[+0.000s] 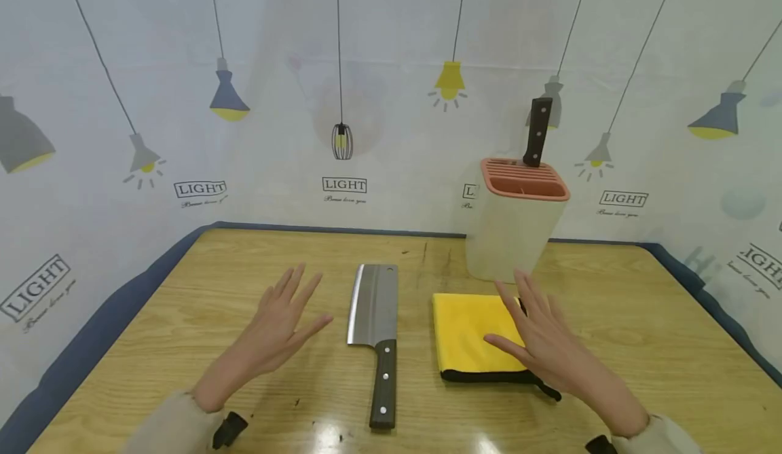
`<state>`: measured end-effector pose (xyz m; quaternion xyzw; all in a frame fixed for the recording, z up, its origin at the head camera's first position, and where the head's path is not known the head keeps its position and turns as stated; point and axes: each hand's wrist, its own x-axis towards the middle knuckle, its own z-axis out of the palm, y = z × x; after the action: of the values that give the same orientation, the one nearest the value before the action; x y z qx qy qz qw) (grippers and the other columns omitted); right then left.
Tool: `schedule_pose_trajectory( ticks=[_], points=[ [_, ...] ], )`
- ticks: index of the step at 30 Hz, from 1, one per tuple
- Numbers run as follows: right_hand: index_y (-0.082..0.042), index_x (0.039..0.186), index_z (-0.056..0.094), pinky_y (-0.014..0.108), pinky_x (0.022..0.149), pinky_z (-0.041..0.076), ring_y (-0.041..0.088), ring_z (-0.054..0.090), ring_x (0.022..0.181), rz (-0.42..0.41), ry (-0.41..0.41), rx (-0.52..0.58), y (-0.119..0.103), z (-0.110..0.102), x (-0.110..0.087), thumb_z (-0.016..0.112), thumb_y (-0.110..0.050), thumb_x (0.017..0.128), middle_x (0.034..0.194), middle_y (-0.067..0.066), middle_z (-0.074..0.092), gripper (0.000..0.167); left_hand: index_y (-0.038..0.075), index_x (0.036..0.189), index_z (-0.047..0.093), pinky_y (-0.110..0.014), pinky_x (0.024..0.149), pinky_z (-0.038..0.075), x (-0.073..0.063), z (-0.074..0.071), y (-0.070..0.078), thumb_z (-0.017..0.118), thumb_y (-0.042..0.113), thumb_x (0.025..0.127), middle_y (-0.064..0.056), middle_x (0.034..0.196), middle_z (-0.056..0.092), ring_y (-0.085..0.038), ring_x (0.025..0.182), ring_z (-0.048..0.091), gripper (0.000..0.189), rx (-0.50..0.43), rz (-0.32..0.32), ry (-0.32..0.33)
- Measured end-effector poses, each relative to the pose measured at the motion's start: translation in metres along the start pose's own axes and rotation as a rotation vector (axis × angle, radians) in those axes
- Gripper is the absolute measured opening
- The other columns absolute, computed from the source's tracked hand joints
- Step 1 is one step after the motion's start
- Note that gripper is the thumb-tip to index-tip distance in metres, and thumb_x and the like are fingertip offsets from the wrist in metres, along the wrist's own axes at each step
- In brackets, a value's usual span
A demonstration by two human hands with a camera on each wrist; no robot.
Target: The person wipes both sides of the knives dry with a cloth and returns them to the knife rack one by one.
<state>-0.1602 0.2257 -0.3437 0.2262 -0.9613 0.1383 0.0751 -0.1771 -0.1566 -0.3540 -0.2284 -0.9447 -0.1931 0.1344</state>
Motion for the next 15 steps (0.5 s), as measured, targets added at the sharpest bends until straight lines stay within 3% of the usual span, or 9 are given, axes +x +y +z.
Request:
schedule_pose_trajectory(
  ticks=[8,15],
  points=[
    [-0.007,0.141,0.016,0.060,0.098,0.018,0.038,0.013,0.131,-0.084,0.065,-0.033,-0.014,0.003,0.015,0.053,-0.044,0.086,0.144,0.024,0.009,0.076,-0.002,0.133,0.034,-0.056,0.098,0.027,0.016,0.004,0.015,0.052,0.033,0.089,-0.027,0.136,0.029,-0.041,0.124,0.029,0.059,-0.075,0.097,0.133],
    [0.000,0.139,0.019,0.057,0.096,0.027,0.041,0.022,0.127,-0.067,0.048,0.021,-0.027,0.008,0.029,0.052,-0.044,0.087,0.143,0.024,0.015,0.075,-0.004,0.128,0.041,-0.052,0.093,0.036,0.026,0.016,0.028,0.057,0.029,0.087,-0.026,0.128,0.041,-0.038,0.117,0.040,0.055,-0.104,0.125,0.136]
  ],
)
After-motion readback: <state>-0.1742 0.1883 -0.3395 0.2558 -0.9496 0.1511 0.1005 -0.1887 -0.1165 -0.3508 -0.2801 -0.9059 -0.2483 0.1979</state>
